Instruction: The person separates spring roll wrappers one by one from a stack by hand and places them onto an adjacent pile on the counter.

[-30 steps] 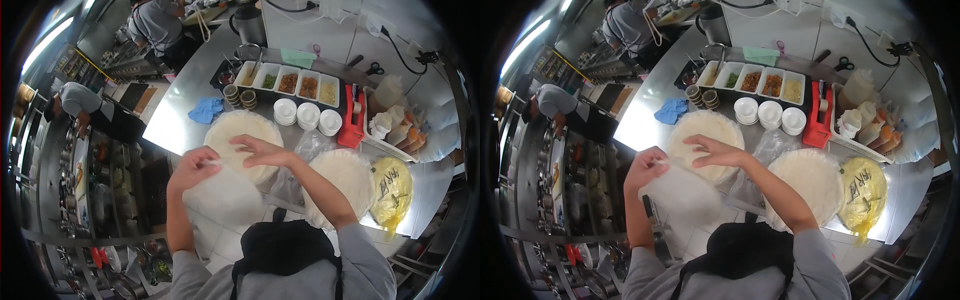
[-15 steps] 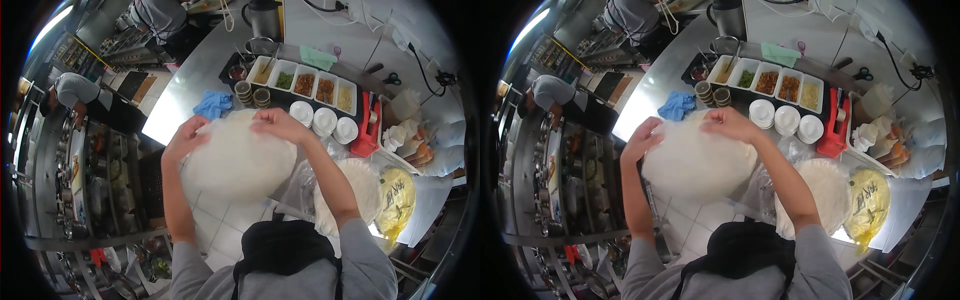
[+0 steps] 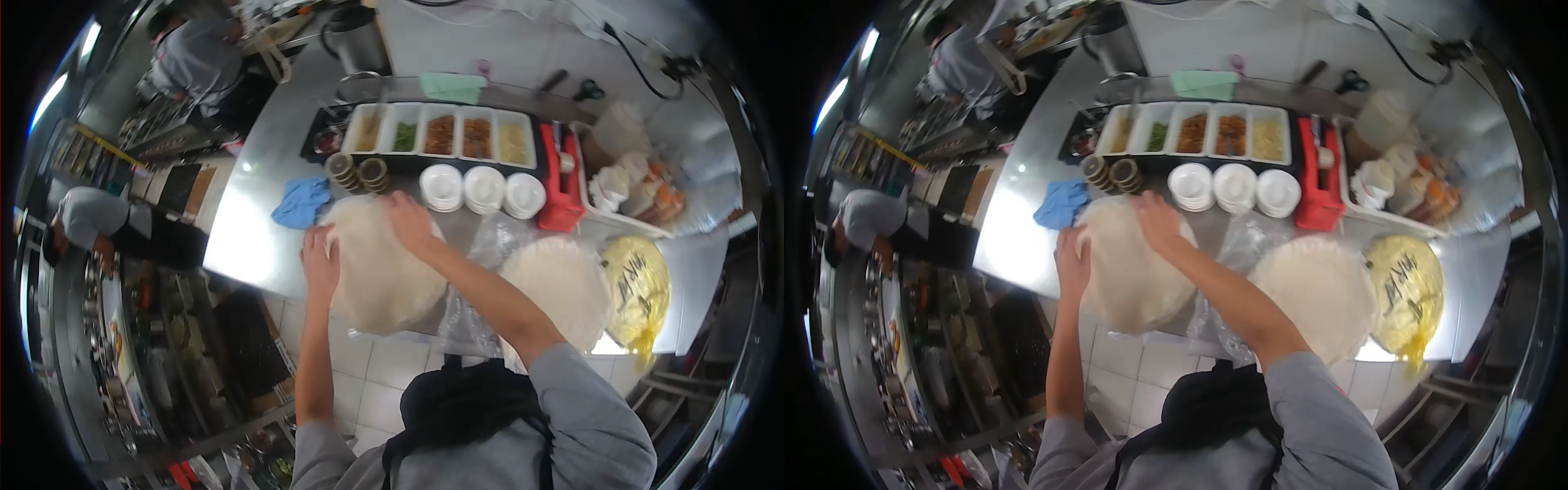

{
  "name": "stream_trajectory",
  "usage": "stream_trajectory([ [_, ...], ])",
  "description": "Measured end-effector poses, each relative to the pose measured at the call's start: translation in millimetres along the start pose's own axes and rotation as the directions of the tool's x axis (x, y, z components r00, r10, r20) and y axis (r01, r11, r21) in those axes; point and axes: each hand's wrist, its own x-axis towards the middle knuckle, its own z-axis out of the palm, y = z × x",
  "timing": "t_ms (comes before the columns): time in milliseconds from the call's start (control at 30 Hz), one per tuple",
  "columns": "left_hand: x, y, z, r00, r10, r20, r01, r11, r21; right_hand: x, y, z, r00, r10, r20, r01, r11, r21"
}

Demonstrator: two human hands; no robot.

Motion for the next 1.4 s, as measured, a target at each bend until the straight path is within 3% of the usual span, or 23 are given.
stream_trajectory([
  [33,-17,12,3,0.996,0.023,0.089,-0.026,0.999,0.025,-10,3,2,0.995,-0.084,-0.062,0.077,0.992,-0.104],
  [100,-42,4,12,0.997,0.059,0.041,-0.063,0.994,0.09,-36,2,-14,0.958,-0.226,-0.175,0.182,0.954,-0.238],
  [167,-49,27,9,0.997,0.076,-0.011,-0.072,0.98,0.187,-72,9,-45,0.948,-0.212,-0.239,0.212,0.977,-0.028],
  [200,-51,55,-4,0.993,0.122,0.003,-0.122,0.989,0.081,-94,6,-57,0.941,-0.203,-0.27,0.233,0.969,0.083],
  [267,-74,107,1,0.968,0.251,0.034,-0.239,0.949,-0.206,-152,17,-91,0.907,-0.102,-0.409,0.227,0.935,0.271],
  [367,-135,200,37,0.821,0.57,0.028,-0.437,0.66,-0.612,-257,40,-138,0.899,0.17,-0.402,-0.036,0.947,0.319],
  [400,-150,237,38,0.739,0.644,0.195,-0.369,0.631,-0.683,-294,48,-148,0.879,0.263,-0.397,-0.145,0.942,0.303],
  [467,-173,288,48,0.606,0.765,0.218,-0.421,0.541,-0.728,-351,50,-175,0.705,0.611,-0.359,-0.402,0.762,0.507],
  [533,-186,318,56,0.498,0.828,0.258,-0.459,0.503,-0.732,-393,66,-176,0.465,0.833,-0.3,-0.54,0.535,0.65],
  [600,-196,332,67,0.421,0.854,0.306,-0.484,0.497,-0.721,-410,79,-180,0.368,0.916,-0.161,-0.606,0.367,0.705],
  [633,-201,334,73,0.438,0.84,0.32,-0.473,0.519,-0.712,-414,82,-185,0.317,0.945,-0.084,-0.631,0.276,0.725],
  [667,-204,336,79,0.453,0.826,0.335,-0.464,0.54,-0.703,-412,83,-184,0.272,0.962,0.003,-0.534,0.148,0.832],
  [700,-206,339,84,0.468,0.813,0.346,-0.456,0.558,-0.694,-407,85,-184,0.294,0.956,-0.014,-0.524,0.174,0.834],
  [800,-208,339,89,0.371,0.881,0.294,-0.566,0.465,-0.681,-399,89,-185,0.345,0.938,-0.031,-0.535,0.223,0.815],
  [900,-210,338,89,0.337,0.902,0.27,-0.576,0.424,-0.699,-410,103,-172,0.359,0.929,0.093,-0.376,0.052,0.925],
  [1000,-208,346,79,0.456,0.843,0.285,-0.403,0.48,-0.779,-413,101,-175,0.425,0.901,0.08,-0.301,0.058,0.952],
  [1100,-198,359,66,0.612,0.707,0.355,-0.223,0.585,-0.78,-409,96,-179,0.55,0.834,-0.044,-0.201,0.183,0.962],
  [1200,-190,364,58,0.579,0.751,0.318,-0.3,0.559,-0.773,-408,93,-179,0.619,0.781,-0.081,-0.145,0.215,0.966],
  [1300,-194,354,59,0.513,0.804,0.299,-0.433,0.544,-0.719,-408,90,-178,0.586,0.81,-0.022,-0.146,0.132,0.98],
  [1400,-194,336,59,0.522,0.76,0.387,-0.319,0.595,-0.738,-399,96,-185,0.36,0.931,0.056,0.078,-0.09,0.993],
])
